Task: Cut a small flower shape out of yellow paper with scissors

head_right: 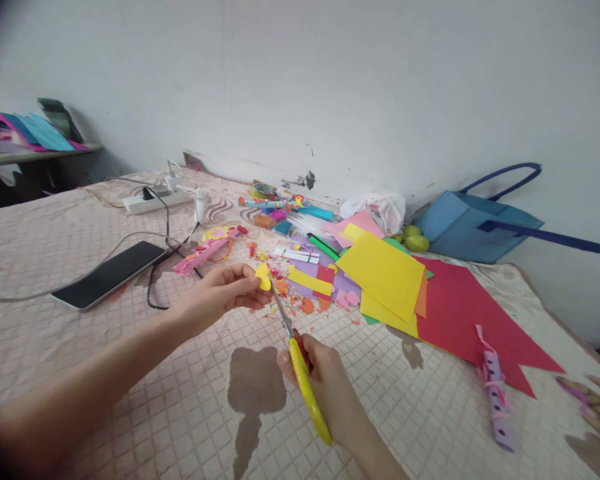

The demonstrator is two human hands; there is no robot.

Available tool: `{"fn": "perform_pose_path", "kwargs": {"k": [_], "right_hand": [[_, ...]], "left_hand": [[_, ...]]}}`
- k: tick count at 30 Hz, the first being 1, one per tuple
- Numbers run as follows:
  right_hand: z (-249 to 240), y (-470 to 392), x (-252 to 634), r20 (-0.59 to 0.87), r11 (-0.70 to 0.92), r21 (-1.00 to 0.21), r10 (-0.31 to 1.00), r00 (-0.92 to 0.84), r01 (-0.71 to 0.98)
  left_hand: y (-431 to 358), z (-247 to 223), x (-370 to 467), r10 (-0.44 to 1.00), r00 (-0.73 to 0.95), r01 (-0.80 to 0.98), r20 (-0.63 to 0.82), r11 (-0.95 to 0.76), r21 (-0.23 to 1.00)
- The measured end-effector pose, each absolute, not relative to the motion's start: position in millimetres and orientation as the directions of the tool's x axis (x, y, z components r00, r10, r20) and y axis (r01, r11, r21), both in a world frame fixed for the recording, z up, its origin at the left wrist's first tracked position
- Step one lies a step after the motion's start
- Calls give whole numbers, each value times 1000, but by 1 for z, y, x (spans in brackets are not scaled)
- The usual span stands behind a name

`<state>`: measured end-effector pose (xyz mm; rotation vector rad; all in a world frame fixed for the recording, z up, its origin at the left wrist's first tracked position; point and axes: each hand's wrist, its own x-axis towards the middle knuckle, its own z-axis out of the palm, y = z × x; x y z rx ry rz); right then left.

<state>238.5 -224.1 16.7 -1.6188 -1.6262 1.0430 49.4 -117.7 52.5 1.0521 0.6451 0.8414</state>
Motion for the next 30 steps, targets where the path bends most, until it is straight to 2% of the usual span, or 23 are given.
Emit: {"fn": "perform_pose_path", "kwargs": {"k": [30], "right_hand": [[19, -224, 236, -119, -73, -855, 991, -58, 514]], "left_hand": [[-123, 54, 53, 846, 529, -283, -67, 250, 926]]}}
